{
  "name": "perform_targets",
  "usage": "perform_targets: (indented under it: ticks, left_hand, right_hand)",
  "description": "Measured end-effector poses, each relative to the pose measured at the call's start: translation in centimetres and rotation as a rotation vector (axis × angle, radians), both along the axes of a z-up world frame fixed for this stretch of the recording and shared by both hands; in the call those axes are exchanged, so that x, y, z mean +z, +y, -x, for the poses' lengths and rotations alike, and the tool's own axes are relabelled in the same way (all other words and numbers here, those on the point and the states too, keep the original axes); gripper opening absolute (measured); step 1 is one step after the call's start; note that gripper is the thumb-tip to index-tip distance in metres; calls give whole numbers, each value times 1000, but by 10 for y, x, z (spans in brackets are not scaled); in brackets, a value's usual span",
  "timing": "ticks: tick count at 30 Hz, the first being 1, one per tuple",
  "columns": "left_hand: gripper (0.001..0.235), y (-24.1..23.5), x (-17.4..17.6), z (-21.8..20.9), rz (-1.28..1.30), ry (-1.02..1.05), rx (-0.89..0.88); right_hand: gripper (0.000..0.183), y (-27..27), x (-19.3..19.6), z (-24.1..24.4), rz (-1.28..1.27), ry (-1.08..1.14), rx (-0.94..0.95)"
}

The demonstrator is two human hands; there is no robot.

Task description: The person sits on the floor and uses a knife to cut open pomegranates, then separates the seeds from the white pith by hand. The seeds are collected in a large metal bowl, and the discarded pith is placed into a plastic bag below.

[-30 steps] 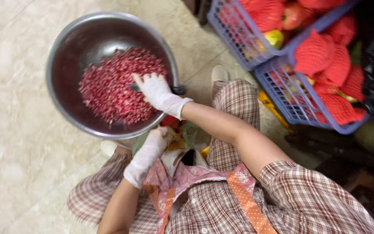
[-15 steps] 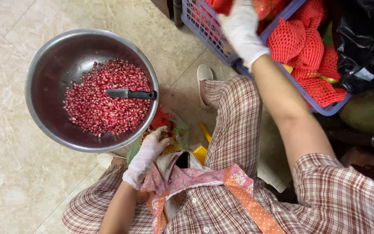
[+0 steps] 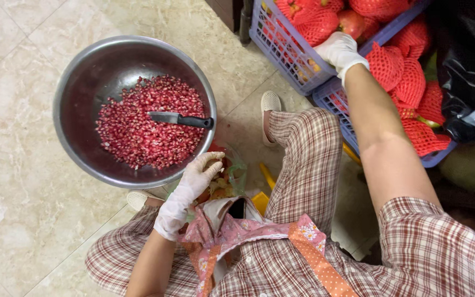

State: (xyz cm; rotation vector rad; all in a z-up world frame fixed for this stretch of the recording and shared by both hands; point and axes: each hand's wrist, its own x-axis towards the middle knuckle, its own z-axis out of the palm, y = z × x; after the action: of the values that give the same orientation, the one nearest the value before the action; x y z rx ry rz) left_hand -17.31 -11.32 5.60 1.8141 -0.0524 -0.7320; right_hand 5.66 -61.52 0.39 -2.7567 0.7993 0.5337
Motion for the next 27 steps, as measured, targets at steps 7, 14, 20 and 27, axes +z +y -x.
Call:
perform_targets:
  ticks: [7, 14, 20, 27]
  left_hand:
    - [30, 28, -11, -10, 188, 41, 147]
    - [30, 29, 1, -15, 167, 63, 153]
    - [31, 26, 5, -19, 145, 98, 147]
    - [34, 25, -4, -19, 208, 95, 153]
  right_hand:
    - [73, 7, 34, 17, -241, -56, -147]
    - [75, -15, 39, 19, -302, -165, -124]
    - [77, -6, 45, 18, -217, -124, -154]
    - [72, 0, 68, 24, -227, -194, -100]
